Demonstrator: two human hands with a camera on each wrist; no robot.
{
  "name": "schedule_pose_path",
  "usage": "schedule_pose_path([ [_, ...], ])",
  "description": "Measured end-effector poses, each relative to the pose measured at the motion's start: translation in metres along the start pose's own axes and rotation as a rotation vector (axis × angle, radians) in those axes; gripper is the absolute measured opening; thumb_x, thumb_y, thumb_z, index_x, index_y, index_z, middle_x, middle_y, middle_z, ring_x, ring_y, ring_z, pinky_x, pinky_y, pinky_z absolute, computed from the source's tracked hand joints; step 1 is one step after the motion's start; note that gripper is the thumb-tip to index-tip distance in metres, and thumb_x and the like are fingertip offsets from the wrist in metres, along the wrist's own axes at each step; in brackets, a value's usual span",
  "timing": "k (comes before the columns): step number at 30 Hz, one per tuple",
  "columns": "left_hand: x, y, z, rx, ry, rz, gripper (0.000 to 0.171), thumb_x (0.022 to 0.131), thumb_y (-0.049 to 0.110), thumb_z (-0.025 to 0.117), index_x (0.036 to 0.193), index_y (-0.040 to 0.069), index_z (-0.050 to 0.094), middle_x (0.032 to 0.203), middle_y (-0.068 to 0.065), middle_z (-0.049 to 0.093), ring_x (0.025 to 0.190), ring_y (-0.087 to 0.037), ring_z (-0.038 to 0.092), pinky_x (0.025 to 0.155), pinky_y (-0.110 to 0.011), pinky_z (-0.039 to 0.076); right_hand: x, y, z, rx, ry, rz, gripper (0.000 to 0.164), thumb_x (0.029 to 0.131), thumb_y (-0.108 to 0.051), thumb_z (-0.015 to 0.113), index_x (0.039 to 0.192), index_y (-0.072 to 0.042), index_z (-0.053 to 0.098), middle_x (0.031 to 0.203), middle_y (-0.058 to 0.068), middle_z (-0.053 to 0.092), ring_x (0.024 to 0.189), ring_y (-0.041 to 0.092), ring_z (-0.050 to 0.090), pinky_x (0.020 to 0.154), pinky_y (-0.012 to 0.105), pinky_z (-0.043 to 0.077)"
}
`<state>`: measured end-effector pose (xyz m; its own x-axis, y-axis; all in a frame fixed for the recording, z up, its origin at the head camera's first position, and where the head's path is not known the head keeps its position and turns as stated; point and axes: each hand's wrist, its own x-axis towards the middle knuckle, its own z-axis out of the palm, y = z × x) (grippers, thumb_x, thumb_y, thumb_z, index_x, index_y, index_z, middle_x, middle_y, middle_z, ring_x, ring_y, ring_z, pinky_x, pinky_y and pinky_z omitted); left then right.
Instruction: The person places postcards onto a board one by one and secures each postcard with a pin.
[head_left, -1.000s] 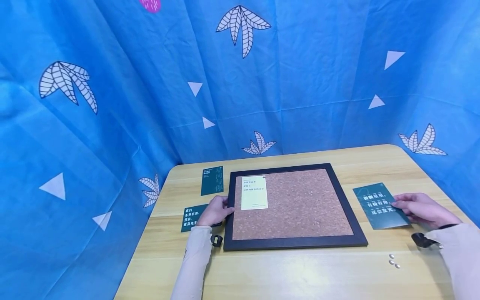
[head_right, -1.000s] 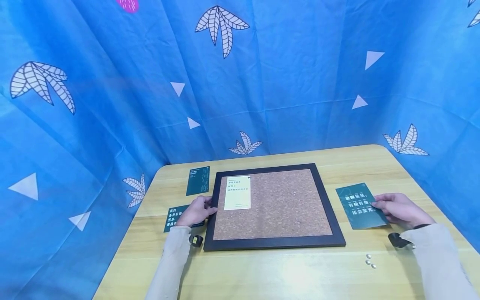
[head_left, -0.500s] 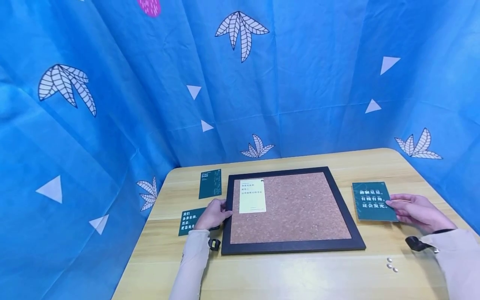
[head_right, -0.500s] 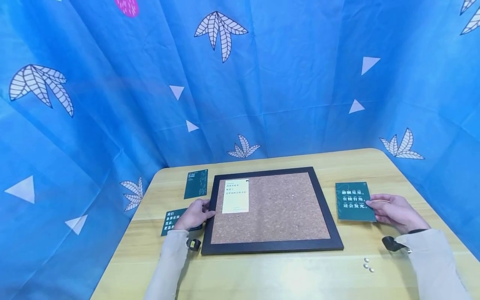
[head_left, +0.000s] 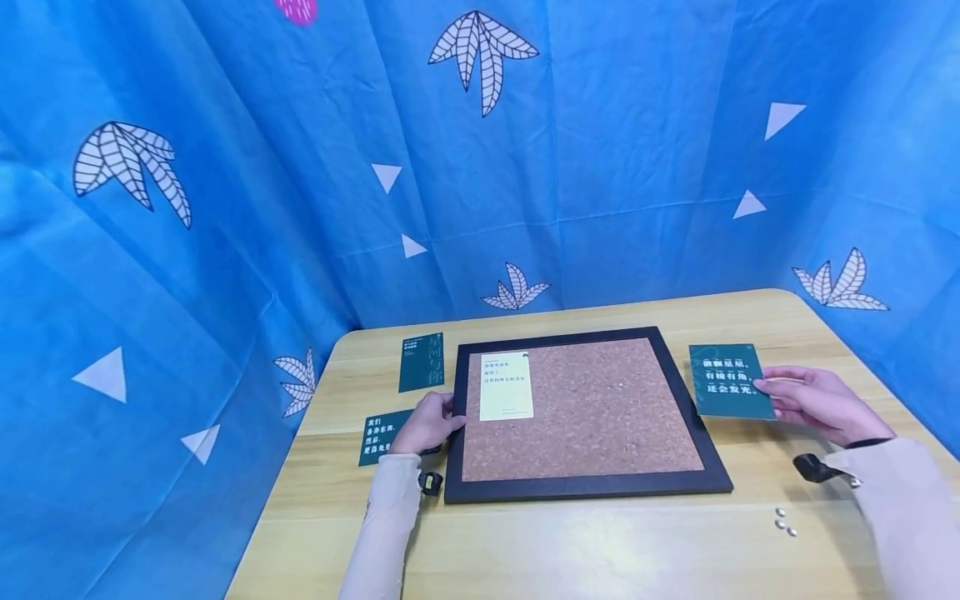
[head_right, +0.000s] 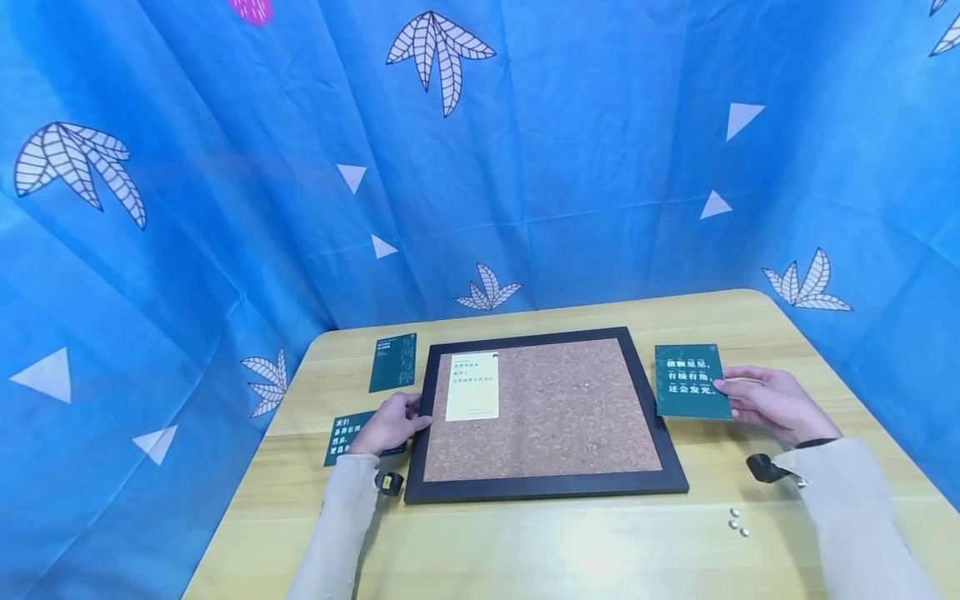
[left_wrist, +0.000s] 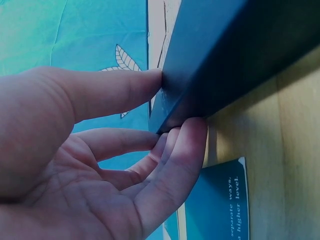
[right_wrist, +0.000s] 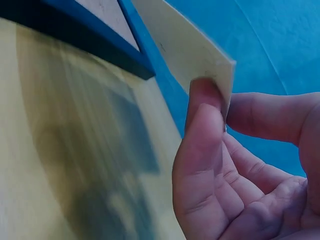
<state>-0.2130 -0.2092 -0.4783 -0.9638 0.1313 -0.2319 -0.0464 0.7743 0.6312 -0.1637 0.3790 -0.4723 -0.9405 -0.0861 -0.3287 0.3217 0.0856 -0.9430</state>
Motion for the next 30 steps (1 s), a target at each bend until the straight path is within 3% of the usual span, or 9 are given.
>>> schedule_pose_path([
  [5, 0.0, -0.001, 0.0, -0.002, -0.001, -0.006, 0.048, 0.101, 0.02, 0.067, 0.146, 0.003, 0.057, 0.105, -0.011, 0.068, 0.084, -0.019, 0.063, 0.066, -0.027, 0.046, 0.006, -0.01, 0.014, -0.053, 0.0, -0.023, 0.008, 0.103, -0.018, 0.064, 0.108, -0.023, 0.06, 0.087, -0.013, 0.071, 0.068, 0.005, 0.065, 0.068, 0.025, 0.06],
  [11, -0.001, -0.001, 0.0, -0.004, 0.002, -0.009, 0.054, 0.101, 0.021, 0.067, 0.15, 0.002, 0.052, 0.113, -0.012, 0.068, 0.087, -0.019, 0.063, 0.067, -0.027, 0.047, 0.012, -0.02, 0.03, -0.105, 0.002, -0.052, 0.017, 0.103, -0.021, 0.065, 0.116, -0.016, 0.056, 0.088, -0.015, 0.07, 0.069, 0.002, 0.065, 0.069, 0.023, 0.06],
  [16, -0.001, -0.001, 0.0, -0.007, 0.002, -0.007, 0.051, 0.101, 0.02, 0.067, 0.148, 0.002, 0.054, 0.102, -0.01, 0.066, 0.081, -0.018, 0.062, 0.065, -0.028, 0.045, 0.02, -0.03, 0.042, -0.133, -0.012, -0.07, 0.031, 0.103, -0.022, 0.064, 0.126, -0.006, 0.05, 0.087, -0.016, 0.07, 0.069, 0.002, 0.063, 0.068, 0.023, 0.06],
  [23, -0.002, 0.0, -0.001, -0.018, 0.001, 0.003, 0.042, 0.101, 0.019, 0.066, 0.141, 0.004, 0.062, 0.087, -0.008, 0.062, 0.071, -0.019, 0.059, 0.06, -0.028, 0.042, 0.028, -0.045, 0.061, -0.15, -0.01, -0.08, 0.034, 0.103, -0.025, 0.065, 0.127, -0.006, 0.049, 0.08, -0.016, 0.068, 0.067, 0.001, 0.063, 0.068, 0.024, 0.06],
  [30, -0.002, 0.001, -0.001, -0.015, -0.002, -0.003, 0.05, 0.101, 0.019, 0.067, 0.146, 0.001, 0.056, 0.089, -0.009, 0.063, 0.071, -0.018, 0.059, 0.059, -0.028, 0.042, 0.039, -0.054, 0.079, -0.187, -0.037, -0.097, 0.058, 0.104, -0.027, 0.062, 0.144, 0.008, 0.038, 0.082, -0.018, 0.069, 0.072, 0.0, 0.065, 0.07, 0.022, 0.059],
])
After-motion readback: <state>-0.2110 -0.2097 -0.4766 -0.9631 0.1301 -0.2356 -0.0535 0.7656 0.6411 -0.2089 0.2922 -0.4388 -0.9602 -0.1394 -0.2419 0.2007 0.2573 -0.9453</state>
